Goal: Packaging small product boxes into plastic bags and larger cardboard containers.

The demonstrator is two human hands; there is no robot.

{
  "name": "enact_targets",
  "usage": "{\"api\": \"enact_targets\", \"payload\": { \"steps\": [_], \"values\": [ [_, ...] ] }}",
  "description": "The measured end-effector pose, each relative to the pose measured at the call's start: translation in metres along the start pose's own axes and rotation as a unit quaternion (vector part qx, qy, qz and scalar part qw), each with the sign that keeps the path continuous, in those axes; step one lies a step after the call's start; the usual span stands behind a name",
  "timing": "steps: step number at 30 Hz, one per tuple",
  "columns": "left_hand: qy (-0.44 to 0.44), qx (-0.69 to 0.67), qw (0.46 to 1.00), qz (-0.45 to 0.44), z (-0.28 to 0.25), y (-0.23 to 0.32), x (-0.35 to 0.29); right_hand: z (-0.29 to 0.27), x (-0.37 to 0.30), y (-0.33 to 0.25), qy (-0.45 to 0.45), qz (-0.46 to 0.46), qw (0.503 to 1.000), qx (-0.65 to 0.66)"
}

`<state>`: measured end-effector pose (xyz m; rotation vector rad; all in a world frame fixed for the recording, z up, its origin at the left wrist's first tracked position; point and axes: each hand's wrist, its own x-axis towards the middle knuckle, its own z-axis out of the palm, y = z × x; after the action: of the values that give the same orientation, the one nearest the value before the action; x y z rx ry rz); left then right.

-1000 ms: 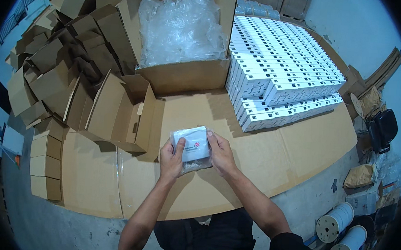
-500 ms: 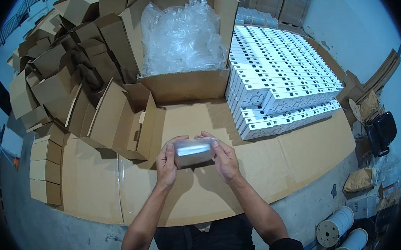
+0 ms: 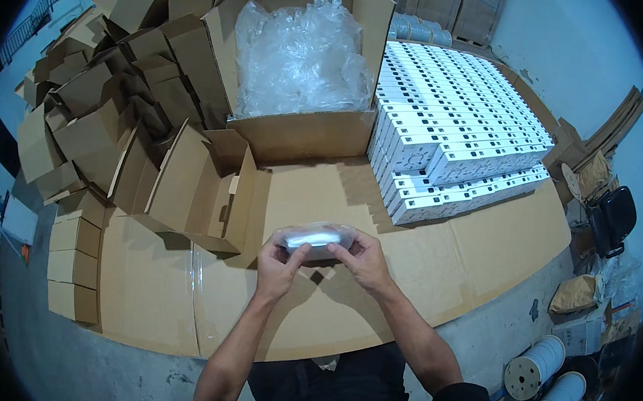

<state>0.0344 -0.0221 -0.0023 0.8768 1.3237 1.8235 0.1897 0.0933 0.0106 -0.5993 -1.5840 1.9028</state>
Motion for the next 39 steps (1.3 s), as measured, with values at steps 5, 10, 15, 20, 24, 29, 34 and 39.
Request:
{"api": "enact_targets", "payload": {
  "steps": [5,10,15,20,24,29,34,39],
  "values": [
    [-0.032,0.011,0.999,0.007,-0.013,0.006,0.000,-0.011,-0.002,-0.010,-0.048,-0.028,0.998,-0.036],
    [0.003,0.080,0.997,0.007,-0.008,0.024,-0.009,-0.012,-0.005,-0.016,-0.056,-0.024,0.997,-0.046],
    [0.099,0.036,0.994,-0.015,0.011,0.017,-0.011,-0.012,0.001,-0.001,-0.029,-0.052,0.998,0.028],
    [0.146,0.014,0.989,-0.028,0.017,0.009,-0.010,-0.008,0.004,0.012,0.024,-0.072,0.997,0.032],
    [0.180,-0.020,0.983,-0.025,0.018,0.000,-0.005,0.009,0.003,-0.005,0.079,-0.125,0.988,0.044],
    [0.190,-0.036,0.981,-0.008,0.024,0.001,-0.005,-0.012,0.002,-0.003,-0.012,-0.296,0.922,-0.251],
    [0.190,-0.074,0.979,-0.023,0.021,0.001,-0.005,-0.002,-0.008,-0.029,-0.023,-0.184,0.941,-0.284],
    [0.154,0.081,0.982,0.069,0.018,0.025,-0.007,-0.008,-0.006,-0.032,-0.040,-0.161,0.939,-0.300]
  ]
}}
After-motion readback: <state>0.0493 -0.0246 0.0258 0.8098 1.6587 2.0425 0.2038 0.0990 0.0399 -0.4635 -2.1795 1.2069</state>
